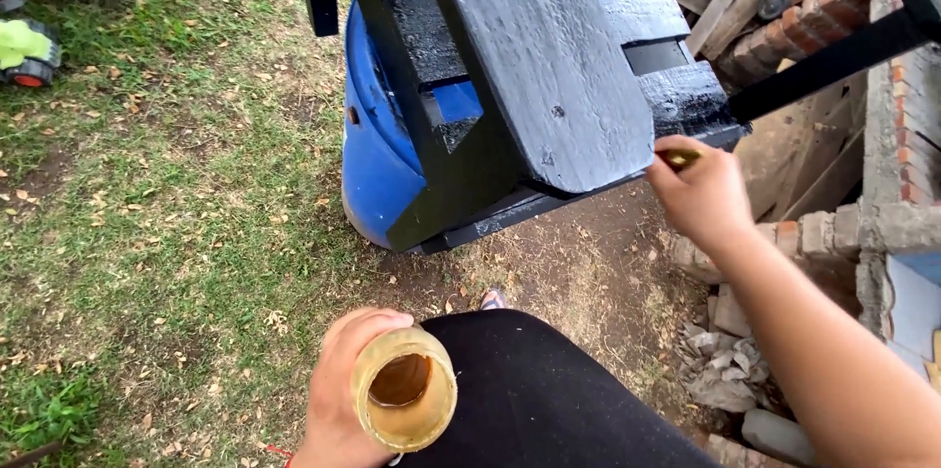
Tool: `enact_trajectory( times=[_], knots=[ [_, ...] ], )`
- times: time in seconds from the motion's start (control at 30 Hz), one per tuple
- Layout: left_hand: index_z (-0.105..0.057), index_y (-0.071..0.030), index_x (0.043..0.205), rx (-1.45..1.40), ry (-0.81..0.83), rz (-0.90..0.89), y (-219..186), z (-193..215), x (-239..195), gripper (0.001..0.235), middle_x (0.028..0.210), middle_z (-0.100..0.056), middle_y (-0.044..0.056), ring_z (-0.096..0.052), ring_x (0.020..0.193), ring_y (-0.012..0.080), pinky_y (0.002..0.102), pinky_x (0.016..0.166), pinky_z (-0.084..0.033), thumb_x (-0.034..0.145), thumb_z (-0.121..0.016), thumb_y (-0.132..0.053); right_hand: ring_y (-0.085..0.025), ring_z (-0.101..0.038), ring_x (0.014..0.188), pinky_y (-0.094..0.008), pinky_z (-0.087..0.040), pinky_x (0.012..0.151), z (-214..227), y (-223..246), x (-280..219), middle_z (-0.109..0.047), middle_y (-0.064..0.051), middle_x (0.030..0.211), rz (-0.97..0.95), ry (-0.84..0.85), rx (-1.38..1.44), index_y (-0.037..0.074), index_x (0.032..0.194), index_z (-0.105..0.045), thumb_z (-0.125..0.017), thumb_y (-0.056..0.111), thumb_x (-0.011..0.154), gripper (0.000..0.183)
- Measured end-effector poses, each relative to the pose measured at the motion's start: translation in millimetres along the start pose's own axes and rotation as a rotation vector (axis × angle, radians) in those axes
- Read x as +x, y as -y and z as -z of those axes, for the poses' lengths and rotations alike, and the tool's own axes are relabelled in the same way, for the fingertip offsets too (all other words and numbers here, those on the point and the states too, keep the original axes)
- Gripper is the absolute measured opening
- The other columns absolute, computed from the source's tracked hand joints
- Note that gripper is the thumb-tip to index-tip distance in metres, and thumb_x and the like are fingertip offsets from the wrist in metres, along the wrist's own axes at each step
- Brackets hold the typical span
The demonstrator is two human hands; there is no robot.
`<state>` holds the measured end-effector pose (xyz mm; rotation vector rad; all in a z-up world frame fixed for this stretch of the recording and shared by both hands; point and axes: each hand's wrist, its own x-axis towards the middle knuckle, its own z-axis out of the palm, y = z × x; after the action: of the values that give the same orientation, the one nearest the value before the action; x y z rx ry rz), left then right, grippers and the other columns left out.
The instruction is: Painting a wooden chair with black paint using a paintbrush while it is placed on a barrel outdoors.
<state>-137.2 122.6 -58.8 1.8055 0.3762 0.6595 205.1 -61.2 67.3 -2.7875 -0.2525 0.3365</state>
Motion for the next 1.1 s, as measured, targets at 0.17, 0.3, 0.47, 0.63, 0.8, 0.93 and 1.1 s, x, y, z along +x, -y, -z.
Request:
enact_trajectory(
  times=[0.17, 0.3, 0.47, 0.63, 0.8, 0.93, 1.1],
  knots=[
    [-0.065, -0.015, 0.113, 0.025, 0.011, 0.036, -4, -2, 0, 0.06, 0.115, -0.07, 0.001, -0.059, 0.116, 0.023, 0.038, 0.099, -0.049, 0.062, -0.088, -0.035, -0.009, -0.049, 0.053, -0.026, -0.037, 0.046, -5, 19, 1, -0.064, -0.001, 0.066, 0.017, -0.103, 0.22, 0.013, 0.087, -0.071, -0.063, 0.02, 0.097, 0.015],
    [-0.063, -0.013, 0.115, 0.049, 0.009, -0.08, -3, -5, 2, 0.059, 0.118, -0.068, 0.002, -0.06, 0.116, 0.0249, 0.039, 0.101, -0.049, 0.067, -0.086, -0.037, -0.007, -0.057, 0.058, -0.022, -0.045, 0.05, -6, 46, -20, -0.069, -0.003, 0.07, -0.182, -0.143, 0.379, 0.014, 0.086, -0.068, -0.064, 0.015, 0.093, 0.008],
    [-0.064, -0.013, 0.115, 0.027, 0.04, -0.031, -7, -5, 3, 0.062, 0.115, -0.069, 0.001, -0.06, 0.116, 0.0235, 0.039, 0.102, -0.046, 0.062, -0.088, -0.035, -0.009, -0.063, 0.057, -0.021, -0.052, 0.052, -26, 33, -23, -0.066, -0.006, 0.066, -0.1, -0.135, 0.567, 0.011, 0.077, -0.063, -0.063, 0.015, 0.097, 0.02],
    [-0.062, -0.012, 0.115, -0.009, 0.029, -0.067, -11, -6, 4, 0.058, 0.116, -0.069, 0.002, -0.061, 0.113, 0.0242, 0.04, 0.1, -0.048, 0.067, -0.085, -0.036, -0.011, -0.069, 0.064, -0.022, -0.054, 0.054, -35, 42, -44, -0.069, -0.004, 0.074, -0.039, -0.147, 0.547, 0.011, 0.079, -0.064, -0.058, 0.014, 0.094, 0.016],
    [-0.064, -0.012, 0.114, 0.0, 0.019, -0.087, -14, -6, 3, 0.06, 0.115, -0.069, 0.002, -0.062, 0.113, 0.0244, 0.04, 0.102, -0.048, 0.065, -0.088, -0.037, -0.015, -0.072, 0.064, -0.025, -0.057, 0.054, -42, 56, -63, -0.071, -0.01, 0.068, -0.086, -0.095, 0.52, 0.005, 0.082, -0.066, -0.058, 0.009, 0.093, 0.014],
    [-0.062, -0.012, 0.115, 0.001, 0.016, -0.114, -15, -6, 2, 0.057, 0.115, -0.069, 0.003, -0.064, 0.111, 0.0244, 0.041, 0.102, -0.047, 0.069, -0.084, -0.037, -0.015, -0.073, 0.063, -0.023, -0.055, 0.052, -49, 67, -75, -0.072, -0.01, 0.07, -0.04, -0.043, 0.611, 0.005, 0.082, -0.067, -0.061, 0.009, 0.094, 0.014],
    [-0.062, -0.011, 0.116, -0.018, 0.011, -0.099, -14, -9, -2, 0.057, 0.116, -0.069, 0.002, -0.061, 0.114, 0.0241, 0.04, 0.103, -0.046, 0.07, -0.083, -0.037, -0.027, -0.069, 0.067, -0.033, -0.059, 0.059, -29, 79, -73, -0.072, -0.023, 0.082, -0.131, 0.238, 0.916, -0.004, 0.096, -0.056, -0.053, -0.004, 0.098, 0.004]
  ],
)
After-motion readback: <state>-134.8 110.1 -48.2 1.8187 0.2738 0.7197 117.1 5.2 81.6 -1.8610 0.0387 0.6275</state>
